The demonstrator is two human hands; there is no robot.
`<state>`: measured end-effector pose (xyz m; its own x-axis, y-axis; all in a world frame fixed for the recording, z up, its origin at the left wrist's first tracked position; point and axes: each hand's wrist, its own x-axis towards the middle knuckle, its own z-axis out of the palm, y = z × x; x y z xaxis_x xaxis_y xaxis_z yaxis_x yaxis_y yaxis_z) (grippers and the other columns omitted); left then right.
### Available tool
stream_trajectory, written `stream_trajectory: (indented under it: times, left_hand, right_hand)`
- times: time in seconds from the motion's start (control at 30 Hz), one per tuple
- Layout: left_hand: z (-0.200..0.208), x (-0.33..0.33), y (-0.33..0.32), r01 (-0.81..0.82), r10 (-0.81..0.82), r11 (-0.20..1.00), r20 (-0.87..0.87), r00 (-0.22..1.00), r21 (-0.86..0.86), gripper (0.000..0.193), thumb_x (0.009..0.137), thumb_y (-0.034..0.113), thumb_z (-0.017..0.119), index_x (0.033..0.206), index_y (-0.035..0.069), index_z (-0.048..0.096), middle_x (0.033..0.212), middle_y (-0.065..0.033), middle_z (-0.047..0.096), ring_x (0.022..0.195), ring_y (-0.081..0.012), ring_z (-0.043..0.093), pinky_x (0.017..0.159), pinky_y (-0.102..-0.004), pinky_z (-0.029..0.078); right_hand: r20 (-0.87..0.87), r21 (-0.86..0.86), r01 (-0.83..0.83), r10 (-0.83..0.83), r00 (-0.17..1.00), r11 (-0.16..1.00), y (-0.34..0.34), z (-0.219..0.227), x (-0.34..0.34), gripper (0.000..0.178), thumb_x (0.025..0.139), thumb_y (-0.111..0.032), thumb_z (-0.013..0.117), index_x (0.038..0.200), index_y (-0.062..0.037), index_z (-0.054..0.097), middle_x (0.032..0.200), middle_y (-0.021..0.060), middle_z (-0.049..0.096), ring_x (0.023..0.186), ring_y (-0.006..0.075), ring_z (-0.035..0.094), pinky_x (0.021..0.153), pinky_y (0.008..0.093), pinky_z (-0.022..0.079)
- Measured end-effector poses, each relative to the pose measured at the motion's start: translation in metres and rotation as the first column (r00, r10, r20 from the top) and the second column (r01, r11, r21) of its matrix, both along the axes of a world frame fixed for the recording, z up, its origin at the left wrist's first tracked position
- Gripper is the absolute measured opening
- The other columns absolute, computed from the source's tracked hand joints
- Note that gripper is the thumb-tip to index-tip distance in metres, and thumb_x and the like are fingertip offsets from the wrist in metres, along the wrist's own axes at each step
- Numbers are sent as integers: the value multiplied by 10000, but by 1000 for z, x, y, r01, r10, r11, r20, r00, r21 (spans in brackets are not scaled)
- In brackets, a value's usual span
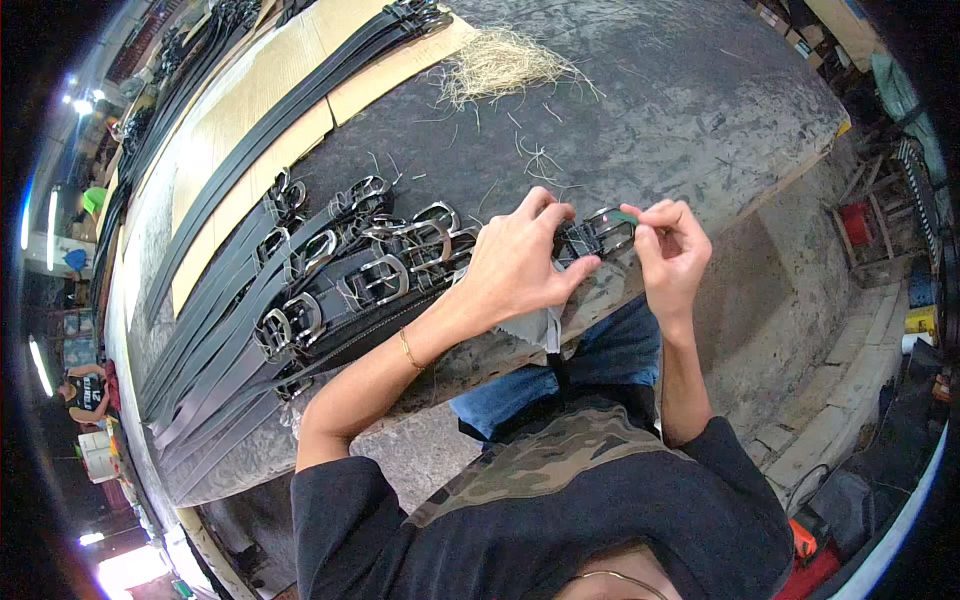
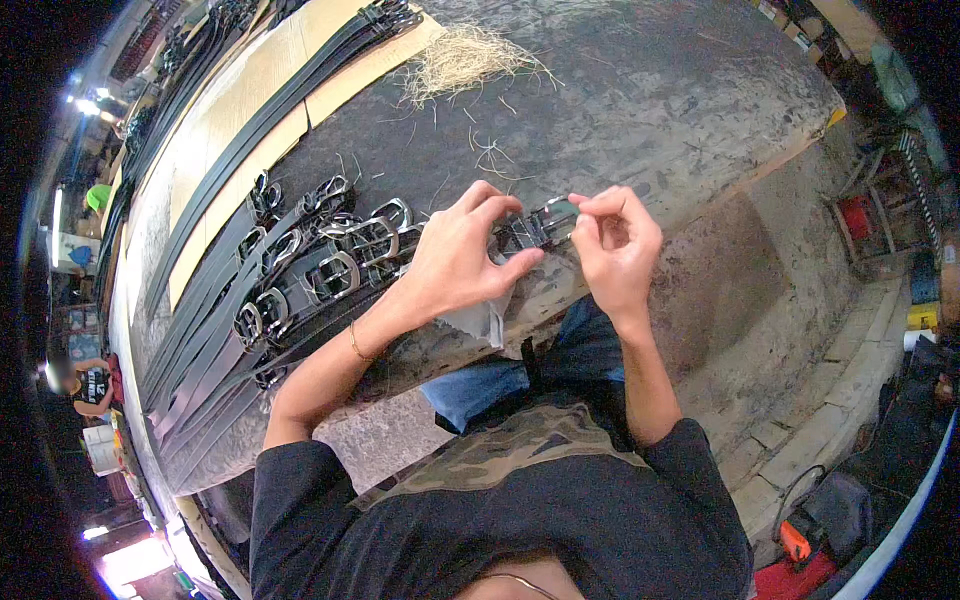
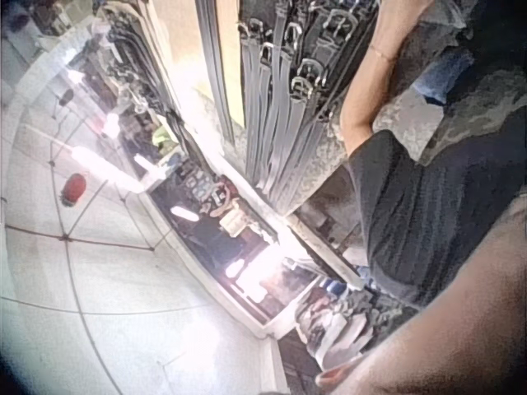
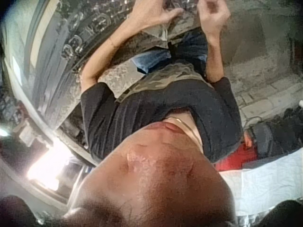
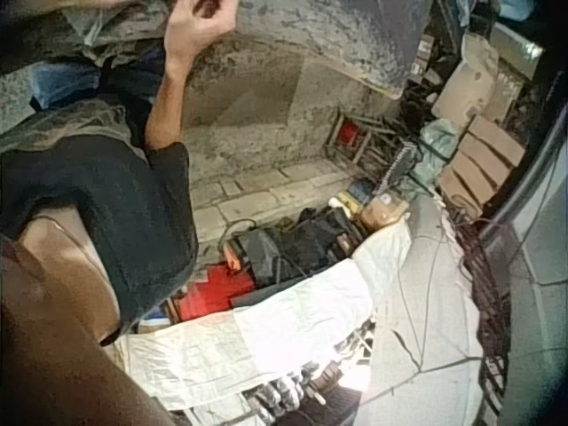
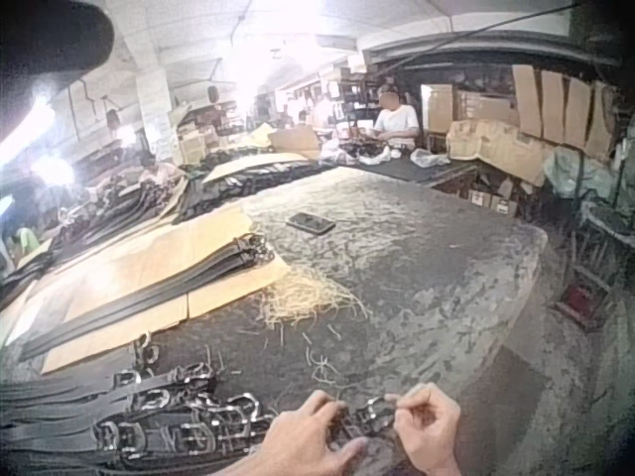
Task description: The recorder is cleaning and assembling leather belts by attaching buckles and wiping the leather straps.
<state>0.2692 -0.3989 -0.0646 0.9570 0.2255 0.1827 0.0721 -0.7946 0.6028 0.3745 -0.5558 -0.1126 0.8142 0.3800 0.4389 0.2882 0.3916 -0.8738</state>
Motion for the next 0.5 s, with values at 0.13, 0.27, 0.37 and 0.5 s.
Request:
stream_trajectory:
  times: [0.13,0.27,0.37,0.5]
  left_hand:
    - [-3,-3,0,26,-25,996,-10,1000,82,511,716,357,821,1005,-27,651,957,-161,610,815,-357,659,697,-417,538]
    - [-7,-3,1,32,-33,996,17,999,81,474,715,335,820,967,-28,647,919,-152,601,776,-351,648,669,-425,529]
    - [-8,-3,1,33,-35,997,25,999,76,459,716,324,817,959,-25,646,905,-155,595,769,-355,647,661,-420,528]
    - [-10,-4,2,38,-43,995,52,998,91,448,716,322,815,945,-23,642,887,-157,588,753,-356,648,646,-420,527]
  right_hand:
    - [115,-114,-23,36,993,993,-7,-6,0,140,768,130,590,807,0,553,746,-14,478,771,87,589,883,267,511]
    - [179,-184,4,29,983,983,-7,-10,3,139,748,121,614,782,0,556,710,-1,501,820,140,654,802,252,518]
    - [204,-254,72,-20,979,964,-7,-7,0,129,729,94,642,754,0,558,689,31,550,916,189,696,668,248,507]
    - [266,-315,95,-8,964,944,-7,-7,1,118,719,61,659,742,-6,565,697,69,603,965,210,708,555,262,467]
